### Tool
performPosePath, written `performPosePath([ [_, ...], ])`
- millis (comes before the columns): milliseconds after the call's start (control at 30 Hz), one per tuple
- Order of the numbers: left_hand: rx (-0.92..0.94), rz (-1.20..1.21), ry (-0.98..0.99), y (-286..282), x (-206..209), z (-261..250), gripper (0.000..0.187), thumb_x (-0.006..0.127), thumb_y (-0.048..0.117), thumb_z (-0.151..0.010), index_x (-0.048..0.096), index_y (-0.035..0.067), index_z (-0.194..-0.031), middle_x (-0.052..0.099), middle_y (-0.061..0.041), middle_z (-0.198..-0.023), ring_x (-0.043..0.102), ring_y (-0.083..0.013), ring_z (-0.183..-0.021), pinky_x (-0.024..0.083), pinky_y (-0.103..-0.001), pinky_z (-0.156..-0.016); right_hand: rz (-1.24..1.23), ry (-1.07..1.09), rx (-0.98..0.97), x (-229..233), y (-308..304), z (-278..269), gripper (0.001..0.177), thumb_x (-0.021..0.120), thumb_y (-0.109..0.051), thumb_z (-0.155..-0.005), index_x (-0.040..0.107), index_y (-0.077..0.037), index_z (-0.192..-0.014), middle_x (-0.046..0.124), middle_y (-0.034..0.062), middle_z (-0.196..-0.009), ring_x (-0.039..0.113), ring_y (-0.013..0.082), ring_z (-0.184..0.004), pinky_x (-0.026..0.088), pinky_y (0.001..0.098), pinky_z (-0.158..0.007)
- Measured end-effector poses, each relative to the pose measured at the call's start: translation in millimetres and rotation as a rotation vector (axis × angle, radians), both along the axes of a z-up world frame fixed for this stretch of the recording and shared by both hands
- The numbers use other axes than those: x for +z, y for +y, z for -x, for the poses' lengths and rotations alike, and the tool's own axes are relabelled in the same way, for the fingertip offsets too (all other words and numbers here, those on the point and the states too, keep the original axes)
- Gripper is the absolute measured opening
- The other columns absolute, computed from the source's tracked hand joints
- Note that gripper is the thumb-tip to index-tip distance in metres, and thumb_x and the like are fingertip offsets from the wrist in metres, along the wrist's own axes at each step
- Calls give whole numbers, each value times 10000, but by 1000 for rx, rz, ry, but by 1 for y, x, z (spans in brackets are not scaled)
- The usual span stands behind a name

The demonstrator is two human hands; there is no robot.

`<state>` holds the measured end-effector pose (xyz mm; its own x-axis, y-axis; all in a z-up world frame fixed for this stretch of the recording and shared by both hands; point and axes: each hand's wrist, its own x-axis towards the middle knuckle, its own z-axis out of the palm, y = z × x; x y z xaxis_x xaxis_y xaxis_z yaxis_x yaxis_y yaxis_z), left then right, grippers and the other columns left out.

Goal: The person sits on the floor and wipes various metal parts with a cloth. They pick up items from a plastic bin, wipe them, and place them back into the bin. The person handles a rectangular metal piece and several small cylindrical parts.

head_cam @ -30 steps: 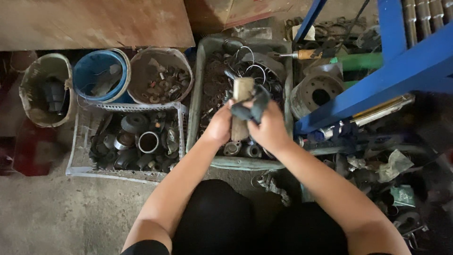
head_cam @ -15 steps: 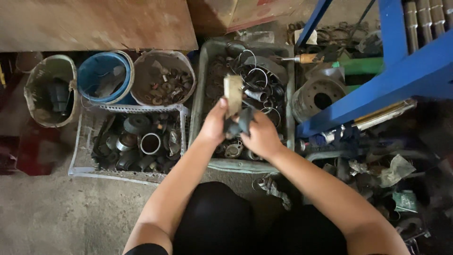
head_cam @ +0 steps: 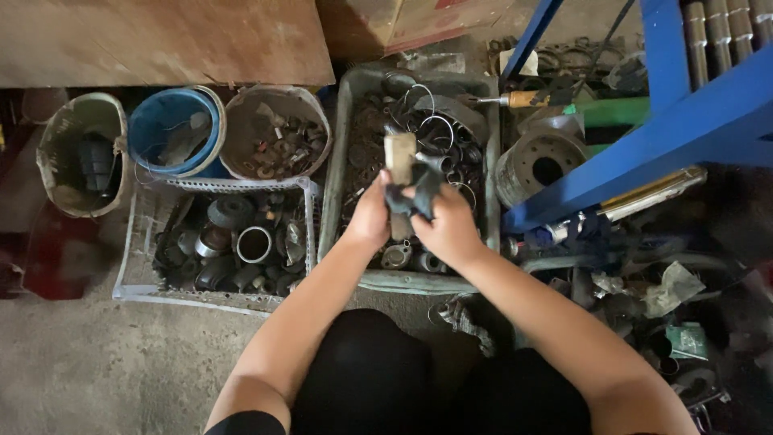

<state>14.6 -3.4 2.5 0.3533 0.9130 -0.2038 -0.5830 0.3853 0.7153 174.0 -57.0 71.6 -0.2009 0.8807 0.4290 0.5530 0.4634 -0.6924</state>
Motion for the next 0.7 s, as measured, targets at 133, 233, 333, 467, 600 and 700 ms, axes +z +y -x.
performPosePath([
  [133, 79, 7, -56, -1, 13, 13, 531, 374, 439, -1093, 541, 30, -1388, 677, -119, -1199, 650, -244, -1087, 519, -404, -981, -47, -85, 83, -2, -7, 8, 408, 777, -51, -741, 744, -120, -1141, 680, 179, -1076, 691, 365, -978, 575, 461, -894],
  [233, 98, -53, -101, 1, 11, 20, 571, 369, 467, -1101, 546, 27, -1420, 669, -106, -1216, 641, -232, -1078, 511, -392, -979, -99, -150, 168, -6, -9, 9, 473, 778, -50, -689, 743, -120, -1155, 684, 179, -1106, 683, 391, -1007, 561, 475, -887],
  [333, 109, -72, -51, 2, 10, 19, 599, 379, 492, -1092, 539, 29, -1437, 661, -87, -1235, 633, -214, -1082, 507, -381, -977, 45, -162, 153, -7, -9, 7, 466, 777, -52, -712, 747, -133, -1170, 677, 171, -1086, 696, 351, -941, 572, 446, -831],
  [467, 10, -42, 20, 4, -8, 10, 581, 395, 502, -1089, 503, 49, -1436, 638, -106, -1200, 611, -237, -1071, 503, -395, -969, 16, -9, 26, -9, -1, 1, 395, 780, -42, -753, 748, -123, -1138, 695, 152, -1069, 710, 308, -935, 585, 402, -847],
  [600, -183, -57, 133, -5, 15, 0, 556, 370, 480, -1060, 472, 81, -1433, 635, -107, -1244, 620, -232, -1158, 505, -390, -1016, -4, 123, -171, -9, 11, -9, 293, 754, -17, -805, 735, -123, -1077, 723, 105, -1037, 727, 243, -909, 607, 353, -823],
  [700, -265, -74, 113, -10, 9, -12, 529, 381, 445, -1053, 453, 107, -1454, 625, -84, -1309, 604, -220, -1209, 477, -387, -1054, -118, 126, -290, 18, 15, -18, 323, 763, 8, -812, 740, -100, -1115, 718, 119, -1028, 713, 257, -906, 575, 369, -795],
])
